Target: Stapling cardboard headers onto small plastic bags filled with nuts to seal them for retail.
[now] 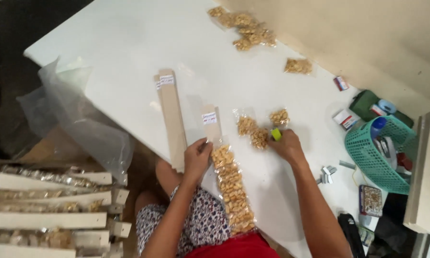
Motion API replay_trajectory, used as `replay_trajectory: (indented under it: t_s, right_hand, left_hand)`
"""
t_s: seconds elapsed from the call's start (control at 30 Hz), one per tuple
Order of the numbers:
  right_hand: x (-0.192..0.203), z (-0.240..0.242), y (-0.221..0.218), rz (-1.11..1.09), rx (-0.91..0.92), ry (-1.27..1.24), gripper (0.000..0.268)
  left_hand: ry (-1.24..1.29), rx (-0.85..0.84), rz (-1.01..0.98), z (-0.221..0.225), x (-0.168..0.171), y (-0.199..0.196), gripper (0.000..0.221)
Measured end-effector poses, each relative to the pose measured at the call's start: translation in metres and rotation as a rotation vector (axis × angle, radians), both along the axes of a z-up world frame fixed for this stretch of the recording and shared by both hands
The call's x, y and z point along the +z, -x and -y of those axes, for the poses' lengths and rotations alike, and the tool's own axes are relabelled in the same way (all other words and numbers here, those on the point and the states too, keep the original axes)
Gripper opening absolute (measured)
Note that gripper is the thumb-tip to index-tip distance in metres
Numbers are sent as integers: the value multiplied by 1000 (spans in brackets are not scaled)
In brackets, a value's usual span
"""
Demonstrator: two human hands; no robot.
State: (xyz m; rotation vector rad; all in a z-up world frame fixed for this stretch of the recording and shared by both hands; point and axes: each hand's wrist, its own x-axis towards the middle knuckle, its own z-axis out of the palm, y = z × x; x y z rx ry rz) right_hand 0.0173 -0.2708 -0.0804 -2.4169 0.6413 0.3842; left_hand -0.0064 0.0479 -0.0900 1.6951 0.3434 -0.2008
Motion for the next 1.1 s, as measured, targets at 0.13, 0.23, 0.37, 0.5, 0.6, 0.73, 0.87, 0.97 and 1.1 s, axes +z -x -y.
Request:
replay_trajectory:
  t_s: [0.13,0.23,0.37,0.5,0.6,0.73,0.87,0.97,1.1]
  right_hand:
    - [70,-38,18,125,159,-25,38]
    - [103,-59,25,11,113,128,60]
    - [57,-75,31,-103,205,18,72]
    - [17,-72,23,36,169,-39,44]
    - [61,-73,33,316,268,-468,20]
    - [131,-94,30,288,408,-667,14]
    - [89,-113,1,277,321,-745,12]
    - [47,-120,-15,277,176,-815,15]
    - [37,-125,-17,253,160,-849,20]
  left_hand:
    - [37,48,-32,6,-12,-4,39]
    - [72,53,-67,7,-8,-2,36]
    - [59,66,-53,-3,-24,-5,37]
    - [85,79,-48,-7,-37,-6,34]
    - [154,95,-54,-7,-27,-3,31]
    - [291,114,-55,2,-13,2,32]
    - [489,61,-17,1,1,4,34]
    - [517,52,1,4,24,10,34]
    - [174,11,43,6,81,23,19]
